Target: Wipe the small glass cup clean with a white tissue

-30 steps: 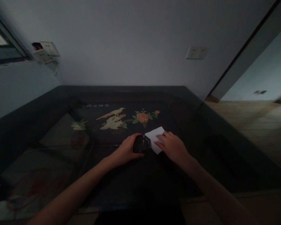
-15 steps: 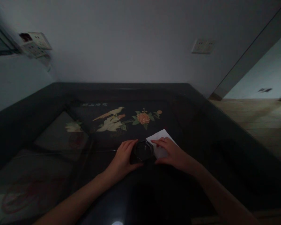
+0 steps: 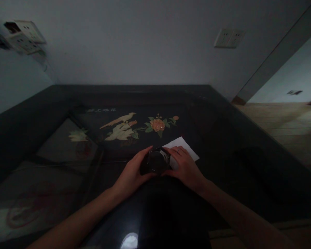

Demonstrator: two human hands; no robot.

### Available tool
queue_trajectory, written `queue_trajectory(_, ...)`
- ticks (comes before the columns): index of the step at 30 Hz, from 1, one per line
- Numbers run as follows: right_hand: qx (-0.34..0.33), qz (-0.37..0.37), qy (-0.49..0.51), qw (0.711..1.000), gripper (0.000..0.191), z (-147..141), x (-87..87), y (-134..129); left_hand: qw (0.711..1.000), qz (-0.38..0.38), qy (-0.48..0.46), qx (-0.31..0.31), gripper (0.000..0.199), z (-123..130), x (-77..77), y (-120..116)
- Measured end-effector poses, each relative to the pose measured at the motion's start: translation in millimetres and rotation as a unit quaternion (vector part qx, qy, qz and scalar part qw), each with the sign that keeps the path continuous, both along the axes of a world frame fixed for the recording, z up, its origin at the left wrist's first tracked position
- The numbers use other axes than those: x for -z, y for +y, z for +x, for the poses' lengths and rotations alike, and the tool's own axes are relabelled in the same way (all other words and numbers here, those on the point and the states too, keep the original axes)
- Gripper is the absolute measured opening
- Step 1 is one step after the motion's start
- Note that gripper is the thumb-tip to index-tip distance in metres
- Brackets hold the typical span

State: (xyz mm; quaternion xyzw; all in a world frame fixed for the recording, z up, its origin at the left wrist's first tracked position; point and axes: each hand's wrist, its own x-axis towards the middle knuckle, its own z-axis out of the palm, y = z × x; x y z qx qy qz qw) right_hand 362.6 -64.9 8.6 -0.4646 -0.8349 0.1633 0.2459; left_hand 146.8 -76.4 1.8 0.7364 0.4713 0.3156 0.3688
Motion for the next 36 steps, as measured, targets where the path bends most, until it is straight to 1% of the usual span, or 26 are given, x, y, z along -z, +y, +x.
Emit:
queue_trajectory(2, 0.005, 0.031, 0.033, 0.999, 0.068, 1.2, -1.9, -2.7, 0.993, -0.069, -0.088, 0.027, 0.079, 4.3, -8.0, -5.5)
queue_trajectory(3, 0.009, 0.048, 0.049, 0.998, 0.067, 1.6, -3.0, -4.4, 0.984, -0.107, -0.137, 0.05, 0.085, 6.4, -11.6, -8.5)
queue_trajectory(5, 0.014, 0.075, 0.074, 0.994, 0.064, 2.2, -5.2, -8.0, 0.955, -0.166, -0.226, 0.094, 0.094, 9.5, -17.0, -14.1)
queue_trajectory(6, 0.013, 0.085, 0.084, 0.993, 0.063, 2.3, -6.5, -9.6, 0.939, -0.186, -0.267, 0.109, 0.093, 10.3, -18.6, -16.3)
queue_trajectory(7, 0.011, 0.094, 0.093, 0.991, 0.062, 2.3, -7.9, -11.0, 0.923, -0.201, -0.305, 0.117, 0.087, 10.7, -19.6, -17.9)
queue_trajectory(10, 0.007, 0.115, 0.12, 0.986, 0.068, 1.6, -11.9, -13.7, 0.882, -0.243, -0.389, 0.113, 0.066, 11.4, -20.9, -20.0)
queue_trajectory(12, 0.003, 0.126, 0.131, 0.983, 0.072, 0.9, -13.7, -14.7, 0.852, -0.276, -0.434, 0.101, 0.062, 12.8, -22.2, -20.8)
queue_trajectory(16, -0.011, 0.137, 0.141, 0.98, 0.074, 0.1, -14.8, -15.2, 0.773, -0.339, -0.528, 0.088, 0.058, 16.6, -26.2, -23.2)
queue_trajectory(18, -0.018, 0.127, 0.134, 0.983, 0.075, 0.9, -16.4, -14.1, 0.752, -0.364, -0.543, 0.077, 0.052, 17.3, -27.9, -23.6)
queue_trajectory(21, -0.04, 0.083, 0.088, 0.992, 0.082, 6.3, -23.1, -8.6, 0.741, -0.379, -0.552, 0.048, 0.046, 16.8, -29.4, -21.1)
queue_trajectory(23, -0.058, 0.046, 0.042, 0.996, 0.083, 14.2, -28.7, -2.6, 0.737, -0.374, -0.562, 0.03, 0.046, 16.0, -29.9, -18.1)
queue_trajectory(24, -0.063, 0.027, 0.018, 0.998, 0.078, 19.5, -30.8, 0.8, 0.736, -0.371, -0.566, 0.021, 0.047, 15.7, -30.0, -16.5)
queue_trajectory(26, -0.062, -0.016, -0.024, 0.998, 0.062, 32.1, -32.4, 7.1, 0.738, -0.362, -0.569, -0.003, 0.052, 15.0, -30.2, -13.7)
queue_trajectory(27, -0.054, -0.04, -0.042, 0.997, 0.057, 39.0, -31.9, 9.9, 0.741, -0.357, -0.569, -0.017, 0.054, 14.7, -30.2, -12.7)
queue_trajectory(29, -0.045, -0.081, -0.071, 0.993, 0.054, 52.3, -28.9, 14.2, 0.744, -0.346, -0.57, -0.04, 0.057, 14.0, -30.7, -11.8)
queue_trajectory(32, -0.049, -0.108, -0.09, 0.989, 0.058, 66.8, -22.6, 18.4, 0.742, -0.345, -0.573, -0.053, 0.056, 13.1, -33.4, -12.5)
queue_trajectory(36, -0.052, -0.131, -0.107, 0.984, 0.063, 70.4, -16.5, 22.5, 0.731, -0.361, -0.578, -0.048, 0.049, 13.1, -39.0, -14.4)
